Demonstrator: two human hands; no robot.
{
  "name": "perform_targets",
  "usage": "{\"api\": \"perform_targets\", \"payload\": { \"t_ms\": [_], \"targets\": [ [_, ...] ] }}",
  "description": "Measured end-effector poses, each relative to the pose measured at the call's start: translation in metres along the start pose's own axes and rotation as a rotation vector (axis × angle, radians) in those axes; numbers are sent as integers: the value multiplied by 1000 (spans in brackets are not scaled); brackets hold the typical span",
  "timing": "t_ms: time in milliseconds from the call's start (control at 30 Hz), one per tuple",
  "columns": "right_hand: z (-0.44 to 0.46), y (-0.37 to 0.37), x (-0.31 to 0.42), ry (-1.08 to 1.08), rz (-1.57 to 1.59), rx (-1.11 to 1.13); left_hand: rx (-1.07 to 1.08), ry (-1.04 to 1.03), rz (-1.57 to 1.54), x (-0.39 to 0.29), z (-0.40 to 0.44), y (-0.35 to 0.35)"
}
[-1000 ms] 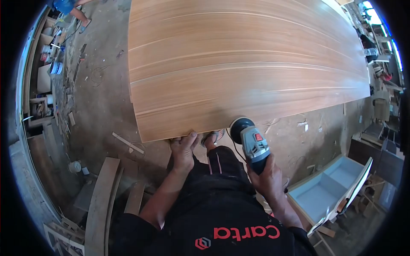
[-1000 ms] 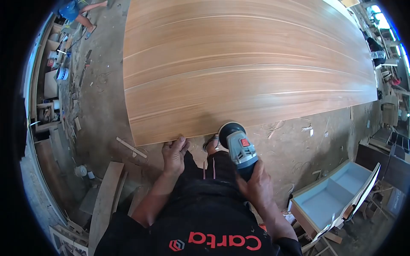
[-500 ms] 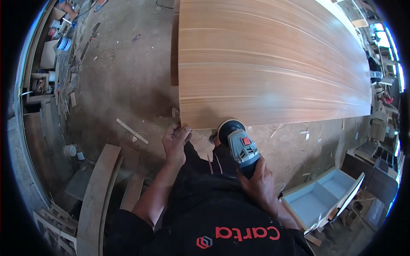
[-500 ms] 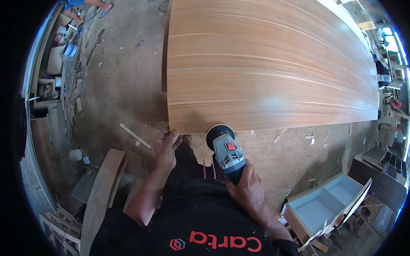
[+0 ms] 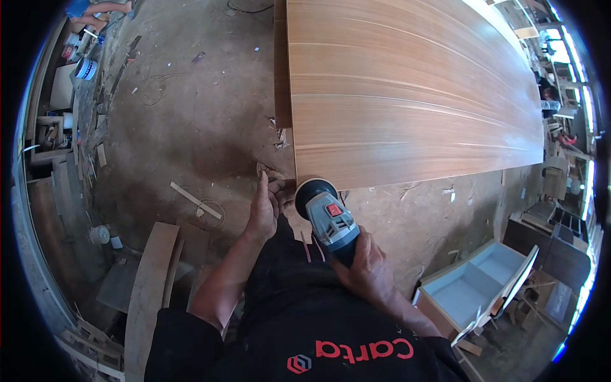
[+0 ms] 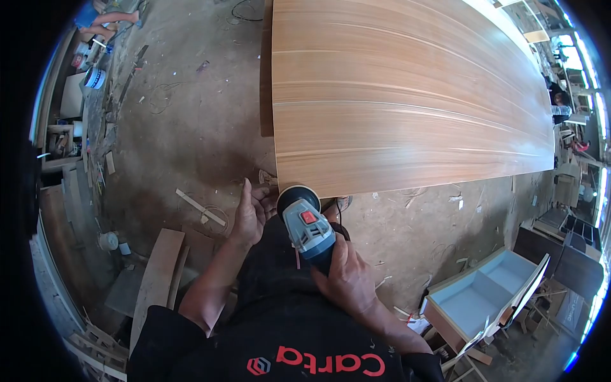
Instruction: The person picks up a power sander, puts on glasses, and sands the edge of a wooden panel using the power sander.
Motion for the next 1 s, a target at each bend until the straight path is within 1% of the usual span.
{"api": "perform_targets", "payload": {
  "t_ms": [67,200,233,400,500,533,733,900,1000],
  "targets": [
    [-1,0,5,-2,-7,18,26,24,2,0,-1,-1],
    [-12,12,-12,-165,2,-10,41,63,-45,0,-1,-4],
    [-13,10,-11,-168,-1,-11,43,66,-46,0,0,-3],
    [-13,0,-3,-103,-9,-36,44,82,-42,5,4,4],
    [-5,-7,19,-32,1,-37,97,130,-57,11,12,21],
    [-5,-6,21,-13,1,-39,115,145,-58,12,12,16],
    [-15,0,0,-135,5,-56,135,136,-41,2,3,2],
    [-29,7,-33,-247,2,-80,95,182,-65,4,6,6],
    [-39,13,-58,-357,2,-91,79,180,-68,0,3,5]
  ]
}}
Point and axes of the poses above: each hand's wrist, its own z-axis towards the middle knuckle, its own y-axis out of the back of the hand, x = y × z, the point moved 9 cm from there along z, towards the middle knuckle, and after that the axes turned 11 degrees about -x, right-handed, at the moved point
